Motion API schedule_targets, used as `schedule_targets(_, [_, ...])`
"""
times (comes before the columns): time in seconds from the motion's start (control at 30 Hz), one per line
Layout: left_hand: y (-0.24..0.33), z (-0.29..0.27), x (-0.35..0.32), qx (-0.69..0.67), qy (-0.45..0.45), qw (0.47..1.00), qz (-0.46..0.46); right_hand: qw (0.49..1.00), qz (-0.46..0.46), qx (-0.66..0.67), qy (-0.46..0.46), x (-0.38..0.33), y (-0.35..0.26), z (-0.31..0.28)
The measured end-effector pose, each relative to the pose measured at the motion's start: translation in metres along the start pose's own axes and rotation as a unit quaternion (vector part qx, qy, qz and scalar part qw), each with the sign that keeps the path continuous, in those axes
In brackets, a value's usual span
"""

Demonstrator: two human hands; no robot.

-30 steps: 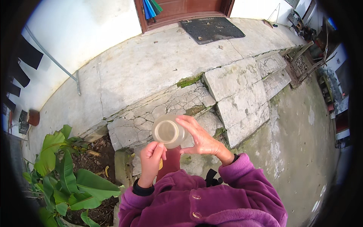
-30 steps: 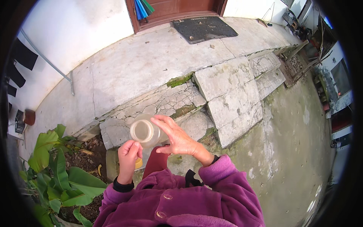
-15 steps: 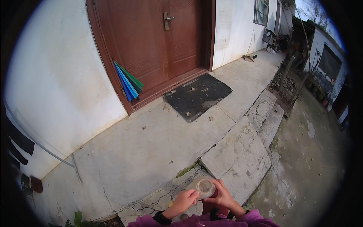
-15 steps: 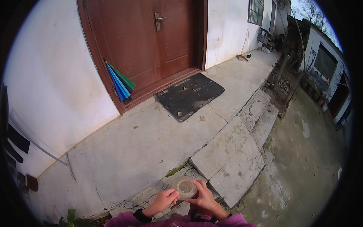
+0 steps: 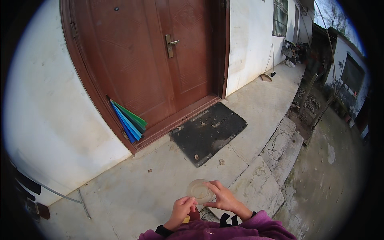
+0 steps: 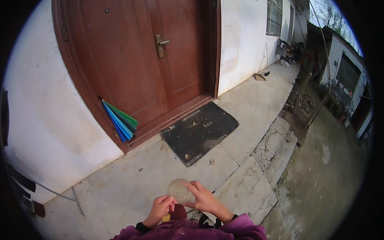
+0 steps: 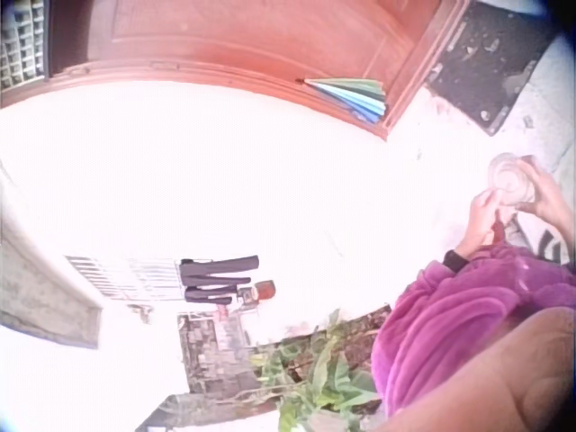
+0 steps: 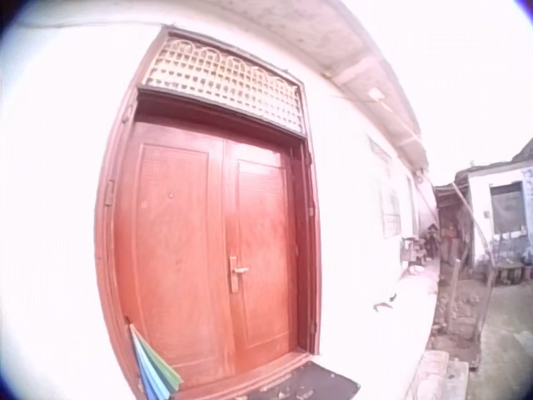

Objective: The person rinses a pressure cooker lid under a tap, then places a rubber gasket onto the lid and secures it. They carry the lid indoors, place it on the cooker base, and cover the cooker with a cloth. Finally, they pour water from a thermos into a glass.

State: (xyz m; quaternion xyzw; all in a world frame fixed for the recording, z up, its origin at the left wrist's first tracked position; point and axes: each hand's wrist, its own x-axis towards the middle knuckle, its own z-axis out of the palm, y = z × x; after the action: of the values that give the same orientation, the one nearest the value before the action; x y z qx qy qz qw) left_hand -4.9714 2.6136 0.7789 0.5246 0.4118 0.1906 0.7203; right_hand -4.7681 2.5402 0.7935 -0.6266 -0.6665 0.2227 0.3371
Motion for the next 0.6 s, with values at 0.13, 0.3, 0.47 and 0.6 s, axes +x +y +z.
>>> schedule_targets(0.13, [0.042, -0.004, 0.065, -0.09, 0.094, 0.99, 0.047, 0.997, -0.076, 0.011, -0.029, 0.1, 0.035, -0.029])
schedule_targets(0.3, [0.117, -0.008, 0.168, -0.141, 0.159, 0.974, 0.076, 0.993, -0.107, -0.011, -0.056, 0.22, 0.072, -0.074])
schedule_targets(0.47, [0.206, -0.002, 0.271, -0.012, 0.117, 0.985, 0.126, 0.997, -0.074, 0.006, -0.03, 0.31, 0.1, -0.162])
schedule_targets(0.6, [0.261, 0.009, 0.321, 0.174, 0.039, 0.972, 0.156, 0.997, -0.067, 0.018, 0.024, 0.342, 0.126, -0.215])
